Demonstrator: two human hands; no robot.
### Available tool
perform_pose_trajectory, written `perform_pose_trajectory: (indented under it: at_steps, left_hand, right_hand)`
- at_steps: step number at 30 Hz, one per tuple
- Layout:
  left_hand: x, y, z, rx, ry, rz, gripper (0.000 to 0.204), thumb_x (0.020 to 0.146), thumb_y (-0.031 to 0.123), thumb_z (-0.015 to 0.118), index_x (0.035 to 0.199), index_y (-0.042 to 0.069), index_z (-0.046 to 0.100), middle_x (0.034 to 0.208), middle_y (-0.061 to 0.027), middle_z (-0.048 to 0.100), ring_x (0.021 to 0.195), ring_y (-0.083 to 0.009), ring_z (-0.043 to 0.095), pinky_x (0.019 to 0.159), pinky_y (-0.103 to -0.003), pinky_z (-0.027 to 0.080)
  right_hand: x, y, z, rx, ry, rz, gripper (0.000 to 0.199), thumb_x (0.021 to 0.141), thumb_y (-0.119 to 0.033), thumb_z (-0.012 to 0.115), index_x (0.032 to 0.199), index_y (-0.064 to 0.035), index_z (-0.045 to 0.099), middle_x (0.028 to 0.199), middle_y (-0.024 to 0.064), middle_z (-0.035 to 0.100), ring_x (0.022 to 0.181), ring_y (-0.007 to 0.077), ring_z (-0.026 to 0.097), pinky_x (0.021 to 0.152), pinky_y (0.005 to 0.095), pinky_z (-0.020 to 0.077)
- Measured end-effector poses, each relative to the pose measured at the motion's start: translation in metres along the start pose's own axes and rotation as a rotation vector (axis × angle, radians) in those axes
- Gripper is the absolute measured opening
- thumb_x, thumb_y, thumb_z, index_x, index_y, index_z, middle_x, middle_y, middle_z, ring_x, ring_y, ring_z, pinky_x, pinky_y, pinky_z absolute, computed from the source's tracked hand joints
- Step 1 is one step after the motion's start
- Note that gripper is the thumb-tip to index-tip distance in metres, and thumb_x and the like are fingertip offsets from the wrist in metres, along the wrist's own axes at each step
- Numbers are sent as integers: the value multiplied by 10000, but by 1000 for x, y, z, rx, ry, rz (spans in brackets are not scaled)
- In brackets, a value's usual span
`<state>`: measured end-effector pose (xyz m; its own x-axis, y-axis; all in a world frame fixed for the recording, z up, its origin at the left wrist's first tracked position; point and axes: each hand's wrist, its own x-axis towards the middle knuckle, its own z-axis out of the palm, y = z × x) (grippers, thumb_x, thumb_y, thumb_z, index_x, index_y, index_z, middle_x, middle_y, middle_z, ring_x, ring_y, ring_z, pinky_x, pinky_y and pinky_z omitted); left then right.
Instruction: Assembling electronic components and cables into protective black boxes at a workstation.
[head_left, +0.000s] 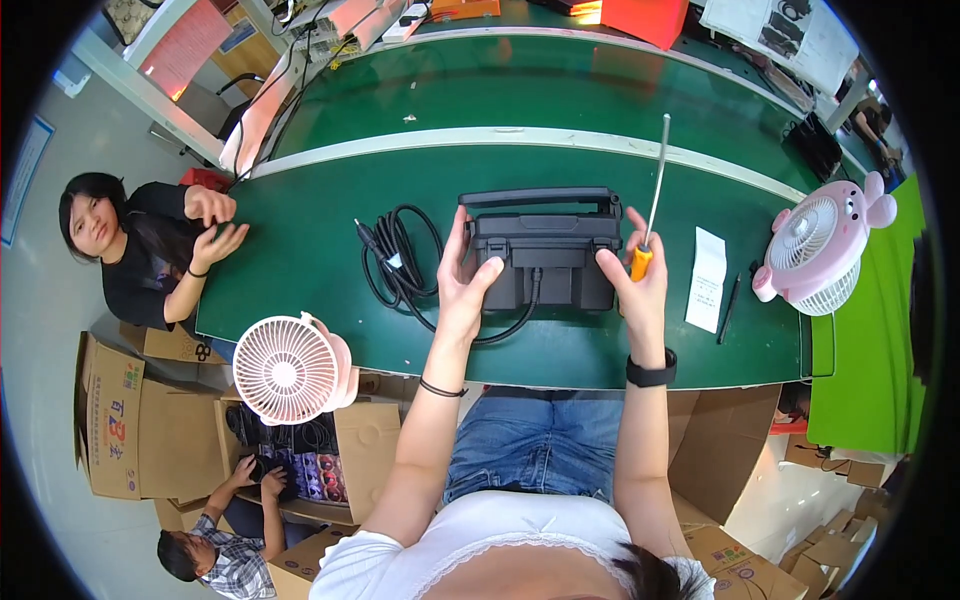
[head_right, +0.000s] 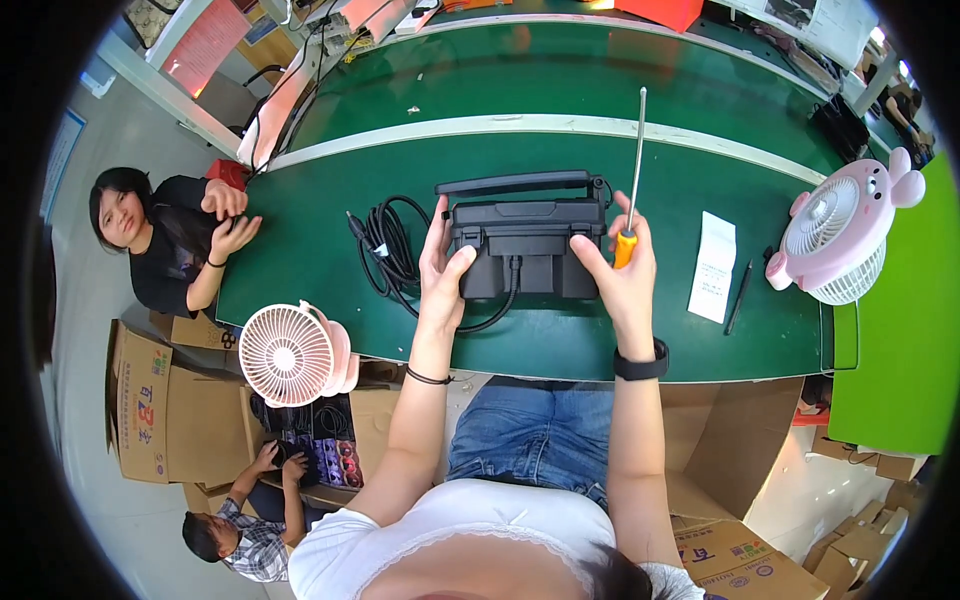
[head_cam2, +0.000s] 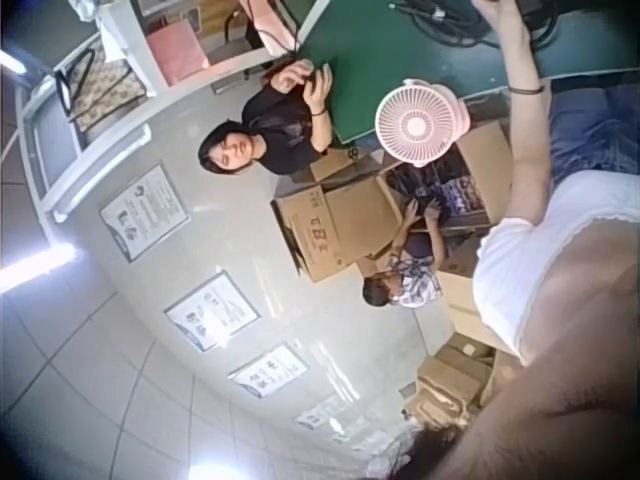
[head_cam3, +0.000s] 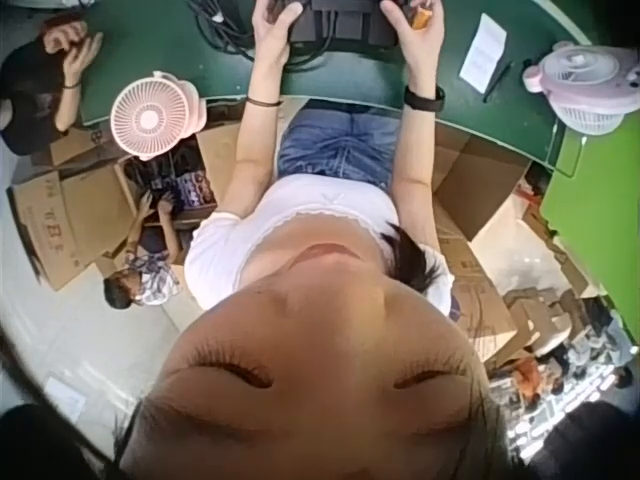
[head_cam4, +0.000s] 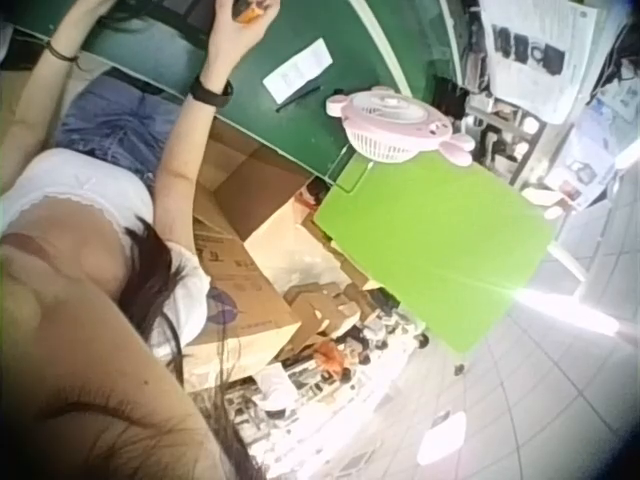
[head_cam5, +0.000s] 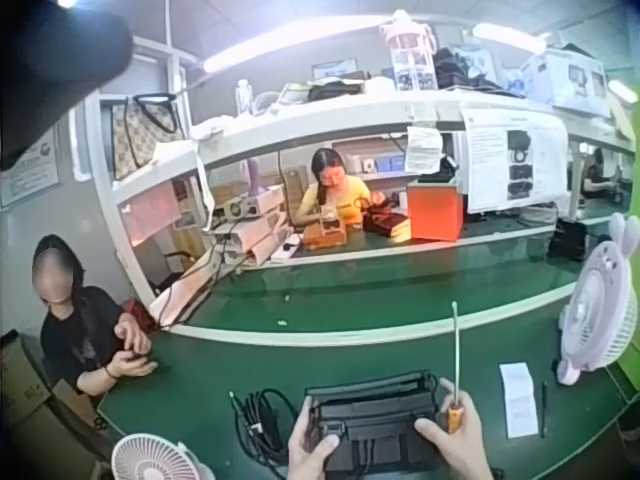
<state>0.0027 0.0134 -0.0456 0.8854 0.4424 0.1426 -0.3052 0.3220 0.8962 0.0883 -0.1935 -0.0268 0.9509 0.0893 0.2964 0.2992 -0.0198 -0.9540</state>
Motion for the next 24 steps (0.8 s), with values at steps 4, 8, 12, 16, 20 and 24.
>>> perform_pose_trajectory:
  at_steps: [4, 8, 12, 16, 20, 24]
  left_hand:
    - [7, 0, -1, -22, -8, -7, 826, 824, 33, 727, 1524, 35, 288, 1532, -165, 330, 1389, -264, 364, 1110, -375, 354]
    - [12, -12, -5, 62, 50, 18, 789, 847, 33, 713, 1519, 37, 301, 1550, -190, 299, 1437, -285, 285, 1134, -382, 313]
    - [14, -10, -1, 106, 105, -22, 763, 853, 86, 725, 1513, 93, 341, 1534, -179, 324, 1414, -292, 328, 1129, -392, 324]
    - [9, 9, 21, 916, 273, 575, 654, 759, 161, 792, 1355, 140, 524, 1341, -135, 504, 1223, -299, 511, 1028, -419, 429]
    - [18, 38, 40, 1275, -248, 869, 534, 687, 208, 815, 1191, 145, 650, 1145, -42, 653, 1117, -268, 589, 952, -403, 456]
    - [39, 38, 53, 1462, -383, 864, 568, 734, 259, 771, 1260, 127, 600, 1266, -93, 590, 1149, -289, 570, 990, -427, 446]
  right_hand:
    - [9, 12, -4, 233, -152, 161, 426, 766, -152, 830, 926, -114, 437, 1431, 170, 480, 739, 52, 411, 713, 179, 409]
    - [14, 15, -2, 199, -195, 188, 433, 780, -158, 828, 917, -121, 419, 1436, 210, 469, 825, 59, 471, 748, 194, 428]
    - [17, 16, 0, 169, -204, 190, 435, 798, -183, 823, 913, -109, 410, 1427, 237, 468, 1297, 207, 446, 948, 279, 431]
    - [20, 26, -3, 121, -202, 200, 431, 807, -182, 816, 901, -109, 402, 1369, 208, 512, 1320, 223, 443, 997, 309, 417]
    - [20, 24, 2, 289, -205, 163, 429, 799, -147, 818, 891, -116, 400, 1356, 171, 527, 1010, 106, 543, 852, 237, 474]
    - [21, 20, 4, 291, -221, 157, 428, 794, -122, 817, 888, -118, 400, 1366, 163, 526, 868, 51, 495, 760, 192, 472]
